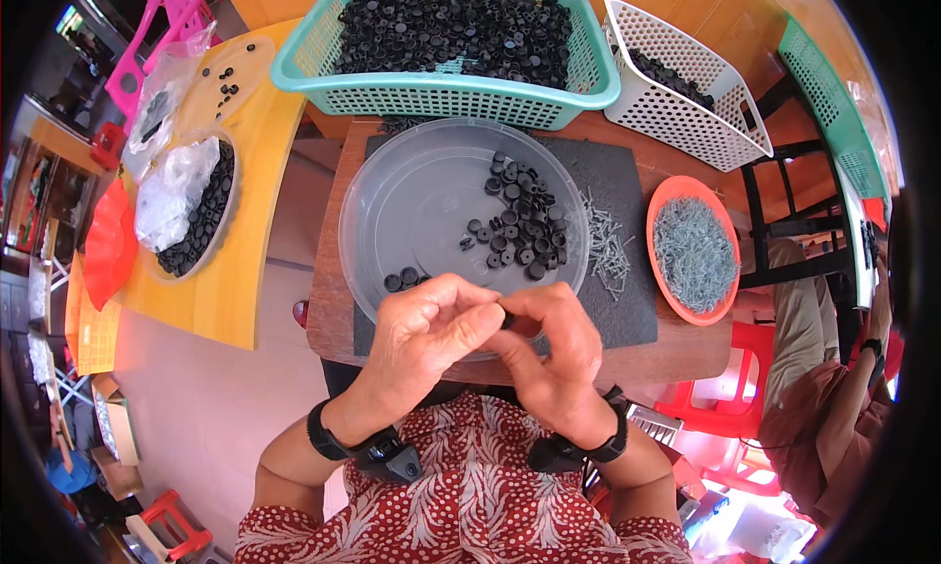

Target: Manually inserting metal pins into black plastic circular components at a workshop table.

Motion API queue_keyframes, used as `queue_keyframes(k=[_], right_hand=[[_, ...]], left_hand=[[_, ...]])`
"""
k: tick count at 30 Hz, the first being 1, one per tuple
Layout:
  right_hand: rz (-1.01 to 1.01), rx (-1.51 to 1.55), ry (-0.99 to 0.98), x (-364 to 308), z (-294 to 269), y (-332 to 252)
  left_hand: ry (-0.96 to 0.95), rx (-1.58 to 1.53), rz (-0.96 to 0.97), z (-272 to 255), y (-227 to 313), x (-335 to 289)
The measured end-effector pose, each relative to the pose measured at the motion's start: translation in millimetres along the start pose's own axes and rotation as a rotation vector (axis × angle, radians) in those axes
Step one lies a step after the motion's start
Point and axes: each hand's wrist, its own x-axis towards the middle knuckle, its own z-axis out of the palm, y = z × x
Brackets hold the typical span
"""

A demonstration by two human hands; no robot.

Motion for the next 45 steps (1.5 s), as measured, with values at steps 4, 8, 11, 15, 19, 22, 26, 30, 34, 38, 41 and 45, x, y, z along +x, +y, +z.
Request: queue_keyframes(k=[4, 8, 11, 15, 19, 22, 26, 30, 34, 38, 41, 45], right_hand=[[0.065, -0.132, 0.034, 23, -34, 6], [0.182, -0.267, 0.153, 71, -72, 31], [0.200, -0.387, 0.263, 114, -103, 70], [0.137, -0.698, 0.287, 166, -150, 123], [0.171, -0.912, 0.228, 186, -161, 149], [0.058, -0.936, 0.262, 174, -151, 140], [0.093, -0.512, 0.188, 125, -110, 85], [0.157, -0.127, -0.036, 61, -58, 23], [0.130, 0.049, -0.102, 25, -24, 2], [0.148, 0.188, -0.041, 16, -13, -3], [0.208, 0.254, 0.005, 13, -12, -5], [0.179, 0.264, 0.028, 8, -11, -4]], left_hand=[[0.113, 0.499, 0.251, -13, 0, 21], [0.082, 0.923, 0.379, -28, -10, 41], [0.029, 1.112, 0.432, -31, -15, 54], [-0.031, 1.171, 0.483, -24, -7, 60], [-0.065, 1.113, 0.477, -24, -11, 69], [-0.047, 1.109, 0.500, -26, -16, 72], [-0.035, 0.966, 0.384, -30, -13, 61], [-0.054, 0.308, 0.074, -24, -5, 43], [-0.035, 0.030, 0.000, -9, 2, 25], [-0.005, -0.095, 0.034, -4, 2, 15], [0.005, -0.177, 0.037, -3, 0, 10], [-0.040, -0.220, 0.053, -3, -9, 9]])
